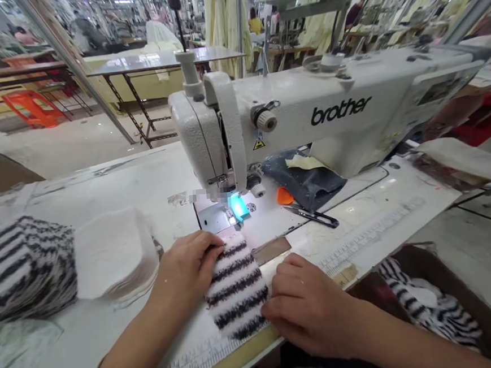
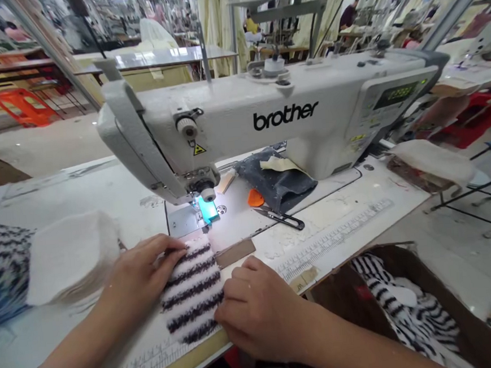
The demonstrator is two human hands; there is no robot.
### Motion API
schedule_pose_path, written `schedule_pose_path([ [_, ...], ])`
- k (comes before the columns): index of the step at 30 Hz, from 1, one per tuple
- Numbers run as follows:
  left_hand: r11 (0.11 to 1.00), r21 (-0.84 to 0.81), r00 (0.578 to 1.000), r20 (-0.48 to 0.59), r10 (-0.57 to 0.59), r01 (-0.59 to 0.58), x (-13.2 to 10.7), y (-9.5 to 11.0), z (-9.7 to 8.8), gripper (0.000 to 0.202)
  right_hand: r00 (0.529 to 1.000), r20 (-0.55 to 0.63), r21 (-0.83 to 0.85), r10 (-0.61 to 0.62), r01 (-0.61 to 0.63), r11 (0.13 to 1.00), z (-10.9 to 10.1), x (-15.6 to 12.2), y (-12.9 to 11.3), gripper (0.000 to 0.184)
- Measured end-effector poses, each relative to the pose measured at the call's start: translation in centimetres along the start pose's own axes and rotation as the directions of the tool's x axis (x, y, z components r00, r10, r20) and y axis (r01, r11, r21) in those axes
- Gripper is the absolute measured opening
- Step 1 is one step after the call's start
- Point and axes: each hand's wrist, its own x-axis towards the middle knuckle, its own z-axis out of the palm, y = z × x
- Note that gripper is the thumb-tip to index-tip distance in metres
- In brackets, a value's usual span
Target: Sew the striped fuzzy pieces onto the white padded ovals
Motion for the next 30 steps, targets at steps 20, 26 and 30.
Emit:
schedule_pose_path([
  [20,0.999,0.035,0.999,-0.004,-0.035,0.035,-0.26,-0.80,0.33,0.018,0.999,-0.034,-0.101,0.028,-0.031,0.994,0.00,-0.18,0.43,0.013],
  [26,0.997,0.051,0.998,-0.009,-0.056,0.057,-0.34,-0.41,0.36,0.017,0.995,-0.089,-0.060,0.035,-0.040,0.997,-0.11,-0.47,0.42,0.011],
  [30,0.998,0.050,0.999,-0.028,-0.028,0.030,-0.28,-0.73,0.47,0.016,0.997,-0.065,-0.053,0.030,-0.033,0.998,-0.10,-0.37,0.37,0.014],
])
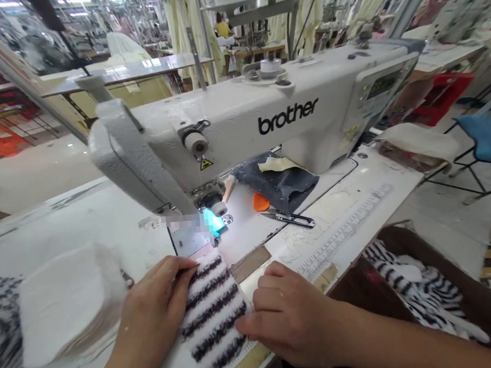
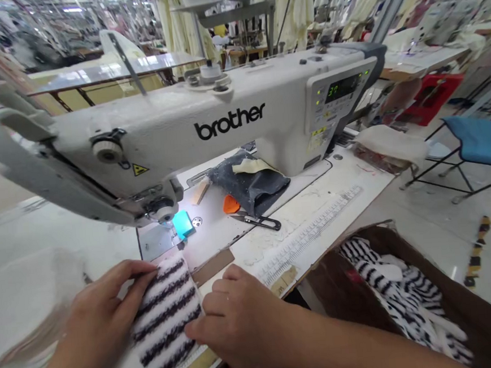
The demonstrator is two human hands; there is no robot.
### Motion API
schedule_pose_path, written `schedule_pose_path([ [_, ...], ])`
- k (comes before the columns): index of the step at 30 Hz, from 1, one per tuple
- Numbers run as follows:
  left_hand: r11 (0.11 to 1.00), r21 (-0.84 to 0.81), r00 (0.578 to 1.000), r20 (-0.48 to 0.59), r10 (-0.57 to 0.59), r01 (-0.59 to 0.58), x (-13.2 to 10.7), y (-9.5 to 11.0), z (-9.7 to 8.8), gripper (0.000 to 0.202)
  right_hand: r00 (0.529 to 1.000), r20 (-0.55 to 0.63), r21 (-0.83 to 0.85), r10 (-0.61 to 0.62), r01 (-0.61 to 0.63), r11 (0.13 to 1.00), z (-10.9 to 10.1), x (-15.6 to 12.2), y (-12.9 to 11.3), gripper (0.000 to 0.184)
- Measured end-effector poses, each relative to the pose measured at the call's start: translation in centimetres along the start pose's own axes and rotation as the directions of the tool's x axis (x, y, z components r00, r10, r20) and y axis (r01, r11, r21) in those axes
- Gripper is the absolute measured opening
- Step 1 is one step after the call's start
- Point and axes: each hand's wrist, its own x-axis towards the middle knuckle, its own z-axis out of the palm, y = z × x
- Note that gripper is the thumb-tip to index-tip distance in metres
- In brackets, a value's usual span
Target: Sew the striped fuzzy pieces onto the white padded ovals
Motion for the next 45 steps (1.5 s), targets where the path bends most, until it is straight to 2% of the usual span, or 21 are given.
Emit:
schedule_pose_path([
  [6,0.997,-0.055,0.999,-0.001,0.054,-0.054,0.2,0.1,0.3,0.013,1.000,0.022,0.019,0.006,-0.006,1.000,0.3,0.1,-0.1,0.016],
  [8,0.994,-0.032,0.993,-0.042,0.108,-0.109,0.3,0.4,0.5,0.015,0.999,0.045,0.027,0.007,-0.008,1.000,0.2,0.1,-0.1,0.014],
  [11,0.963,0.084,0.956,-0.125,0.265,-0.256,0.3,0.9,0.7,0.021,0.998,0.056,0.023,0.029,-0.030,0.999,0.3,0.1,-0.2,0.014],
  [14,0.905,0.177,0.910,-0.082,0.406,-0.388,-0.4,1.7,0.9,0.028,0.999,0.027,0.018,0.024,-0.024,1.000,0.4,0.1,-0.3,0.015],
  [16,0.883,0.231,0.901,-0.052,0.430,-0.408,-1.2,2.3,1.1,0.026,1.000,0.022,0.004,0.008,-0.008,1.000,0.4,0.2,-0.3,0.015],
  [21,0.869,0.319,0.912,-0.033,0.410,-0.379,-1.9,2.7,1.5,0.027,0.999,0.017,-0.052,-0.028,0.029,0.998,0.5,0.9,0.0,0.020],
  [25,0.922,0.281,0.963,0.039,0.267,-0.267,-0.7,2.0,1.2,0.027,0.996,-0.024,-0.086,-0.082,0.079,0.993,0.8,2.3,1.0,0.024],
  [30,0.947,0.242,0.977,0.092,0.192,-0.209,1.4,0.9,0.7,0.030,0.993,0.018,-0.162,-0.114,0.115,0.980,0.8,4.2,2.4,0.024],
  [36,0.954,0.226,0.979,0.100,0.176,-0.195,2.6,0.3,0.8,0.031,0.994,0.014,-0.132,-0.110,0.111,0.985,0.6,5.0,3.3,0.023],
  [45,0.955,0.195,0.975,0.068,0.213,-0.223,2.8,-0.4,1.4,0.028,0.997,-0.016,-0.104,-0.076,0.074,0.992,1.4,4.6,3.5,0.023],
])
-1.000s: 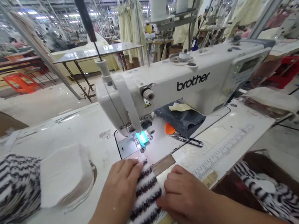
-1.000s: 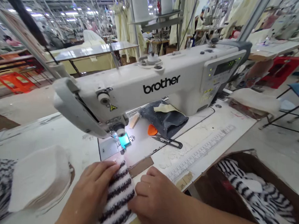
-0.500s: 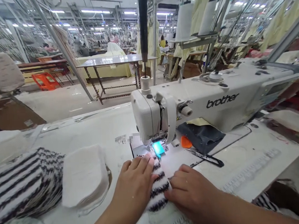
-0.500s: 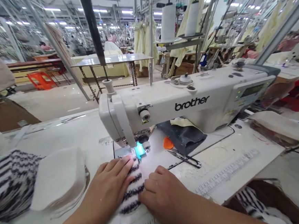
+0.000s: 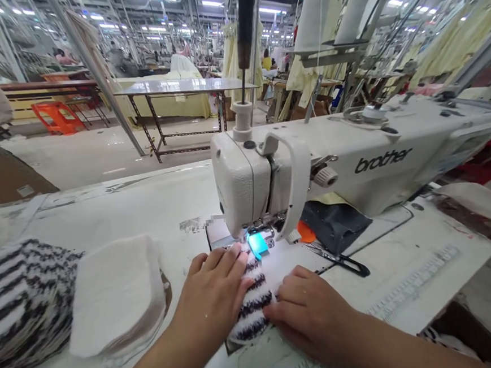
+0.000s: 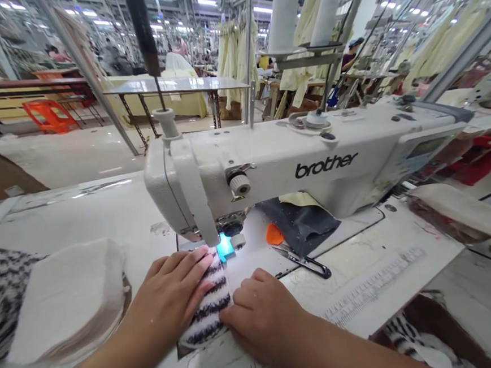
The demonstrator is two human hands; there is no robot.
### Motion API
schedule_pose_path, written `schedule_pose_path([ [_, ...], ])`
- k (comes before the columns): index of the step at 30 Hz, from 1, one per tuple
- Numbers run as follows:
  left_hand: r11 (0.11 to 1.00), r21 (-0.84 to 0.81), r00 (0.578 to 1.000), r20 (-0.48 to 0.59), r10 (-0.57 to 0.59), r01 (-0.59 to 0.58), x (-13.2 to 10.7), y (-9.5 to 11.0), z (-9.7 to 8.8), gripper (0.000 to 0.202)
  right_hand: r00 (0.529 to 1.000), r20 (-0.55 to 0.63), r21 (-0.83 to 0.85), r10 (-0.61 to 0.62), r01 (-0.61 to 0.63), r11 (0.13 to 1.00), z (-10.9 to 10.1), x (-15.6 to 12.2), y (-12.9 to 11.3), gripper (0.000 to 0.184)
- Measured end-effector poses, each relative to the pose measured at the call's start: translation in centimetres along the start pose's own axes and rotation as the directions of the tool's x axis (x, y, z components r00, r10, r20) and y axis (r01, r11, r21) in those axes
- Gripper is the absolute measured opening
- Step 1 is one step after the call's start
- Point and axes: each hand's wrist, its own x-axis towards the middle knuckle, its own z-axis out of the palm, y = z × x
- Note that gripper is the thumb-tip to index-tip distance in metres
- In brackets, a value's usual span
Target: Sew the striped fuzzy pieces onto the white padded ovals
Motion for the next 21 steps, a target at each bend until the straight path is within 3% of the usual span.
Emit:
schedule_pose_path([
  [7,0.999,0.001,0.999,-0.029,0.038,-0.038,0.1,0.0,-0.4,0.025,0.999,0.037,-0.005,-0.003,0.003,1.000,0.1,0.0,0.3,0.021],
  [12,0.974,-0.140,0.973,-0.174,0.155,-0.180,-0.5,1.1,-1.1,0.019,0.998,0.067,-0.035,-0.002,0.004,0.999,-0.2,-0.2,0.2,0.018],
  [16,0.941,-0.196,0.947,-0.222,0.232,-0.276,-1.2,1.7,-0.4,0.017,0.998,0.061,-0.046,-0.029,0.032,0.998,-0.5,-0.1,0.1,0.020],
  [21,0.932,-0.182,0.933,-0.243,0.267,-0.314,-1.3,1.5,0.3,0.016,0.993,0.093,-0.103,-0.069,0.078,0.992,-1.2,0.3,0.3,0.021],
])
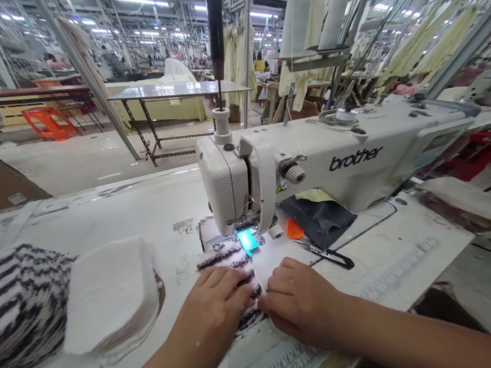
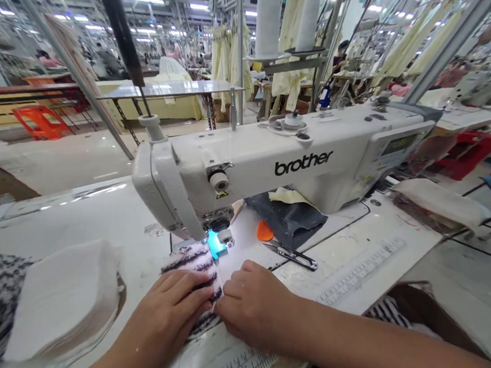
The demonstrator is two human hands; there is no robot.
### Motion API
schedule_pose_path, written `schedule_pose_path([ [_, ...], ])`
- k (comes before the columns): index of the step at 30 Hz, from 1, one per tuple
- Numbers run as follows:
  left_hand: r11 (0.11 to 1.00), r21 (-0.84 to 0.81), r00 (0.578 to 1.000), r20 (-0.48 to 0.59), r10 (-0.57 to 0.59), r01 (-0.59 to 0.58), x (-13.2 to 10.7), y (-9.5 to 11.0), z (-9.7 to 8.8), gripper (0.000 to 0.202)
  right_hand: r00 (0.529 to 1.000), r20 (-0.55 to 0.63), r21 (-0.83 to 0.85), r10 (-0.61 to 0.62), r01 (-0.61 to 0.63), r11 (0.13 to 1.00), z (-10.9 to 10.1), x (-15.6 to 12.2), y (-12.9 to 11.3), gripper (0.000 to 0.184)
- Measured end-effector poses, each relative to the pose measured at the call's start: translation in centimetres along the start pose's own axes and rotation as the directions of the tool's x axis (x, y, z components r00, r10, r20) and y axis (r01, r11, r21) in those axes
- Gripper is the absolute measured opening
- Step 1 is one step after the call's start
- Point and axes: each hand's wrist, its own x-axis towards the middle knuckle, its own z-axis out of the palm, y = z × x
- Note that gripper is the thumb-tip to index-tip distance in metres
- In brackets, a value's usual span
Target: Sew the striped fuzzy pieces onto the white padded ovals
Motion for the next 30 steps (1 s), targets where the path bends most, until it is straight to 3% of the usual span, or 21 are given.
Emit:
schedule_pose_path([
  [7,0.999,-0.017,0.999,-0.010,-0.036,0.036,-0.1,-0.2,0.1,0.018,0.997,0.000,-0.047,-0.072,0.072,0.996,-0.3,0.0,0.7,0.021],
  [15,0.995,-0.063,0.996,-0.005,-0.084,0.084,-0.5,-0.4,0.7,0.018,0.990,0.129,-0.004,-0.062,0.063,0.998,-0.4,-0.4,0.6,0.014],
  [24,0.997,0.005,0.980,0.183,-0.073,0.074,0.5,-3.4,-1.0,0.019,0.981,0.170,-0.053,-0.095,0.105,0.993,0.5,2.5,2.6,0.009],
  [30,0.993,0.031,0.973,0.198,-0.117,0.113,1.2,-4.4,-1.2,0.020,0.980,0.198,-0.038,-0.038,0.046,0.998,0.6,3.3,3.2,0.008],
])
